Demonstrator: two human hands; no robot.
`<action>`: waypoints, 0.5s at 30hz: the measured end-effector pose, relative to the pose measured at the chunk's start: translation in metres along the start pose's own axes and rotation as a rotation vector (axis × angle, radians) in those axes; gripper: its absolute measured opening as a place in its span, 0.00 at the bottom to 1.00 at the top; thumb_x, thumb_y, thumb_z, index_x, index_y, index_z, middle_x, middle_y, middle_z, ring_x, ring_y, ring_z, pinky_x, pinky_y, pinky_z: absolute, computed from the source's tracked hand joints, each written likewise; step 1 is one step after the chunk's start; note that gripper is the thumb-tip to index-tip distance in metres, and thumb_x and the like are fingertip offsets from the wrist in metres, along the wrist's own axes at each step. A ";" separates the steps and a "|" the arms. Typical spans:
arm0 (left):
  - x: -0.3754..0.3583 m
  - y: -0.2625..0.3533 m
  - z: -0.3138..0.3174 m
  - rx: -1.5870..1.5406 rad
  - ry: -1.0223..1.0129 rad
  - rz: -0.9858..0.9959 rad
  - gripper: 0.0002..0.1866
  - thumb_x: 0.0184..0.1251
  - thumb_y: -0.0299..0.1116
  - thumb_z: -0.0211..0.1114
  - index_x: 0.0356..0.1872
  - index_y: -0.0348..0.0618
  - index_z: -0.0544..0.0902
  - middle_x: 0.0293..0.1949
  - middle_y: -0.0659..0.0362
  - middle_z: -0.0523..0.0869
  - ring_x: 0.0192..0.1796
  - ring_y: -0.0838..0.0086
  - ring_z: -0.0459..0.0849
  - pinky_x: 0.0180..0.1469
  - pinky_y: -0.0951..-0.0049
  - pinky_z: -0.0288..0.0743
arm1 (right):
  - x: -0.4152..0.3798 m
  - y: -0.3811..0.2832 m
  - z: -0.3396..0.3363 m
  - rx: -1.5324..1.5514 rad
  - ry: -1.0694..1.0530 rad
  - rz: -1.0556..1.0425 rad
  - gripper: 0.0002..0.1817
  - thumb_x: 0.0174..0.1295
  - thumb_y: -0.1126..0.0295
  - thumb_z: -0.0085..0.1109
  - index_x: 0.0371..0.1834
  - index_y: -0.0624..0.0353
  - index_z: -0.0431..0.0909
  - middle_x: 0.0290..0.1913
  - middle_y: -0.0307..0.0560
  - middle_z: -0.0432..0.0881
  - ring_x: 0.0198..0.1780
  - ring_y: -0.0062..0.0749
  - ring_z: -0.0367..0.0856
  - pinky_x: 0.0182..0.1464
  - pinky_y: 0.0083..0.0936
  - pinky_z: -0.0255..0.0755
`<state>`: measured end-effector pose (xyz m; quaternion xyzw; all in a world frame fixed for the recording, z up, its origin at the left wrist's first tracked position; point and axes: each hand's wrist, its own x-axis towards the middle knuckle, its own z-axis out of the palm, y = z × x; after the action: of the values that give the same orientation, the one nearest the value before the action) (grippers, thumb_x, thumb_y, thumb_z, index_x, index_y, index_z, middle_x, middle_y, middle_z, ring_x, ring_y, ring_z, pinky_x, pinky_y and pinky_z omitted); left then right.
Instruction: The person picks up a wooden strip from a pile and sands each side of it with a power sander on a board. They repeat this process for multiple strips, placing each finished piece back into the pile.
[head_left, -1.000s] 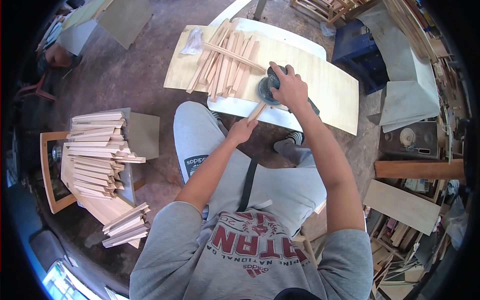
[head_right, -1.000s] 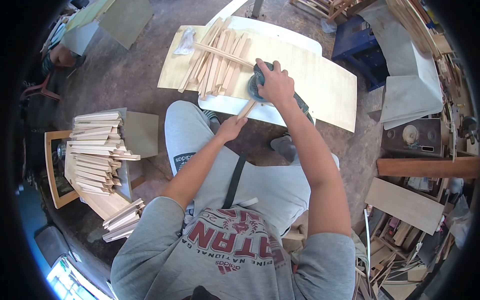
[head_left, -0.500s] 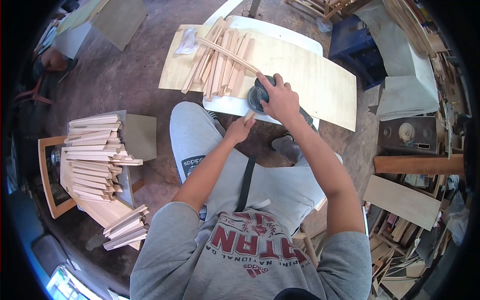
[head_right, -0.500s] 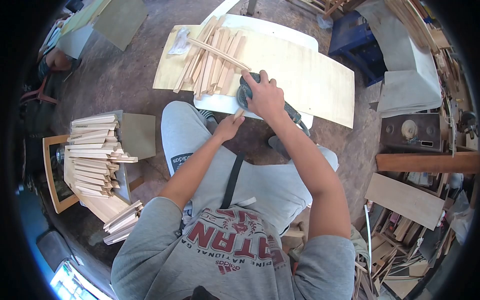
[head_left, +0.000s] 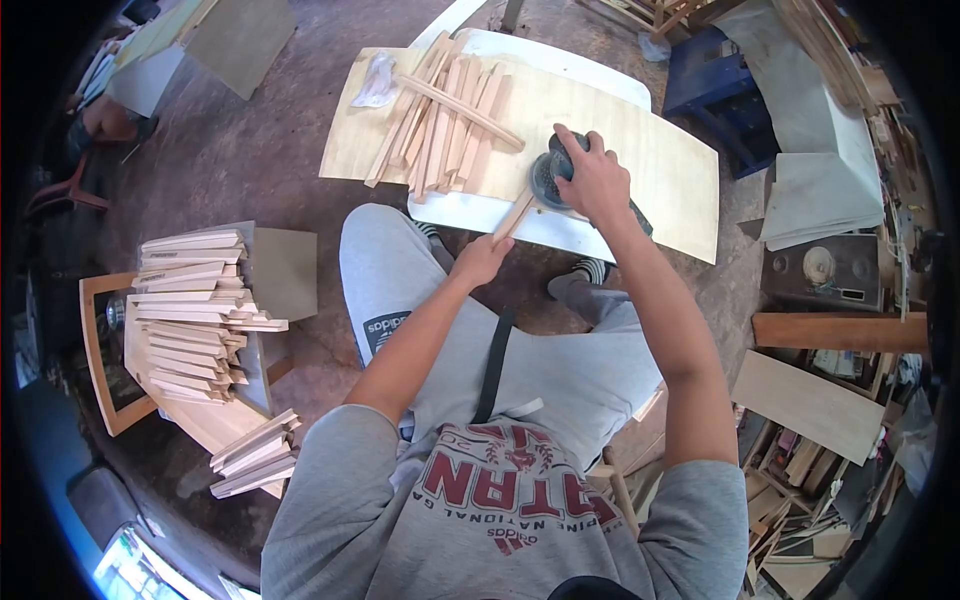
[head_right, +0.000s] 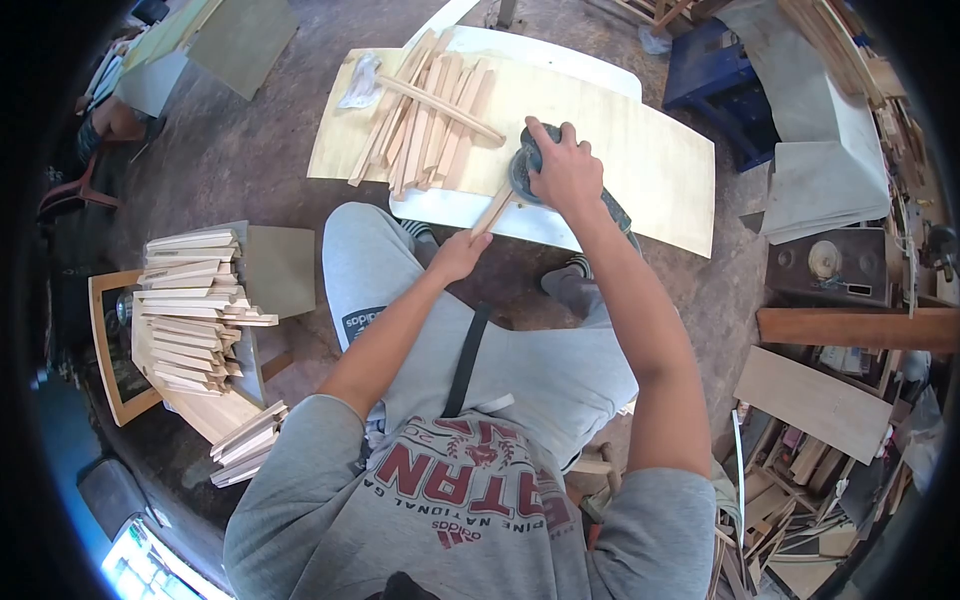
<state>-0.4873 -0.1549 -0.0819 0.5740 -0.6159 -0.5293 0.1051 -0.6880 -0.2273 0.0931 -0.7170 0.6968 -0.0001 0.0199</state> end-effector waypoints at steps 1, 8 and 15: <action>-0.001 0.001 0.000 0.002 0.015 0.008 0.33 0.79 0.59 0.54 0.53 0.30 0.84 0.50 0.33 0.87 0.60 0.39 0.84 0.62 0.48 0.75 | -0.005 -0.002 -0.003 0.010 -0.024 -0.009 0.48 0.53 0.60 0.77 0.79 0.24 0.63 0.65 0.56 0.77 0.52 0.56 0.87 0.46 0.48 0.86; 0.000 -0.003 0.004 0.006 0.027 0.028 0.33 0.80 0.58 0.54 0.53 0.29 0.84 0.50 0.32 0.87 0.60 0.39 0.84 0.62 0.48 0.75 | -0.014 -0.013 -0.003 -0.020 -0.030 -0.040 0.48 0.52 0.61 0.78 0.78 0.24 0.65 0.64 0.55 0.77 0.51 0.56 0.87 0.45 0.47 0.86; 0.003 -0.005 0.007 -0.005 0.045 0.038 0.34 0.79 0.59 0.54 0.52 0.29 0.85 0.50 0.32 0.87 0.60 0.39 0.84 0.62 0.47 0.75 | -0.014 -0.015 -0.004 -0.038 -0.048 -0.098 0.47 0.53 0.60 0.77 0.78 0.23 0.64 0.66 0.56 0.76 0.52 0.57 0.87 0.45 0.47 0.86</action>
<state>-0.4903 -0.1528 -0.0906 0.5736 -0.6228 -0.5159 0.1303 -0.6731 -0.2126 0.0975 -0.7504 0.6599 0.0295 0.0230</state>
